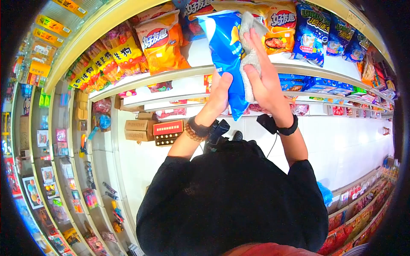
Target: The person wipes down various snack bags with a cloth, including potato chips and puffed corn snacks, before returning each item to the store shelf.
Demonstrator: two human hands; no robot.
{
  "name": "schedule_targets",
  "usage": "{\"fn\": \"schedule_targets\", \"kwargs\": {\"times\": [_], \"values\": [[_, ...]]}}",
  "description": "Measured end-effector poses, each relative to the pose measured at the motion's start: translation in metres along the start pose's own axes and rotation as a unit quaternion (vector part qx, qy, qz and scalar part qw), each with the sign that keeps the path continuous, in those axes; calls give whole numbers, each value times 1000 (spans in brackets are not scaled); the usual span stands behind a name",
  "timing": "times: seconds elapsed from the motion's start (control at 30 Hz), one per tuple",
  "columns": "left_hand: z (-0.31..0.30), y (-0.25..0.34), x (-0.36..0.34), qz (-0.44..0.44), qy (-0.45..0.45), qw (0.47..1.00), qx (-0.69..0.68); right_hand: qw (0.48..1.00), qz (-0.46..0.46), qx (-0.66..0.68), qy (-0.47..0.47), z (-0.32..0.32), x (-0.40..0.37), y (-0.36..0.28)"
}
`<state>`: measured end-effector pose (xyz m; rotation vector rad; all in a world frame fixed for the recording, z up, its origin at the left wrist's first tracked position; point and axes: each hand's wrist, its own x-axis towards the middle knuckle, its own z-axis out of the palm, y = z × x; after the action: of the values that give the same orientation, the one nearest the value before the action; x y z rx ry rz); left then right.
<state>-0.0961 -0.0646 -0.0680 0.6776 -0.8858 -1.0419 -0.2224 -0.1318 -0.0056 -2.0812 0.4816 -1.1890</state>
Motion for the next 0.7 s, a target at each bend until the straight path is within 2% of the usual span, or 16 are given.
{"fn": "schedule_targets", "kwargs": {"times": [0.13, 0.23, 0.3, 0.47, 0.63, 0.7], "values": [[-3, 19, 11, -3, 22, 999, -34, 999, 25, -18, -11, 7, -22, -2], [-1, 34, 5, -59, 19, 998, -9, 999, 36, -18, -11, 7, -33, 0], [-4, 33, 2, -82, 13, 995, -52, 999, 41, 3, 1, 6, -36, 2], [-12, 30, -10, -155, -61, 982, -87, 998, 42, 50, 26, -12, -14, 0], [-21, 33, -25, -199, -57, 976, -74, 999, 11, 28, 25, -29, 7, 16], [-18, 37, -30, -198, -35, 975, -95, 993, 71, 94, 17, -27, 3, 9]]}}
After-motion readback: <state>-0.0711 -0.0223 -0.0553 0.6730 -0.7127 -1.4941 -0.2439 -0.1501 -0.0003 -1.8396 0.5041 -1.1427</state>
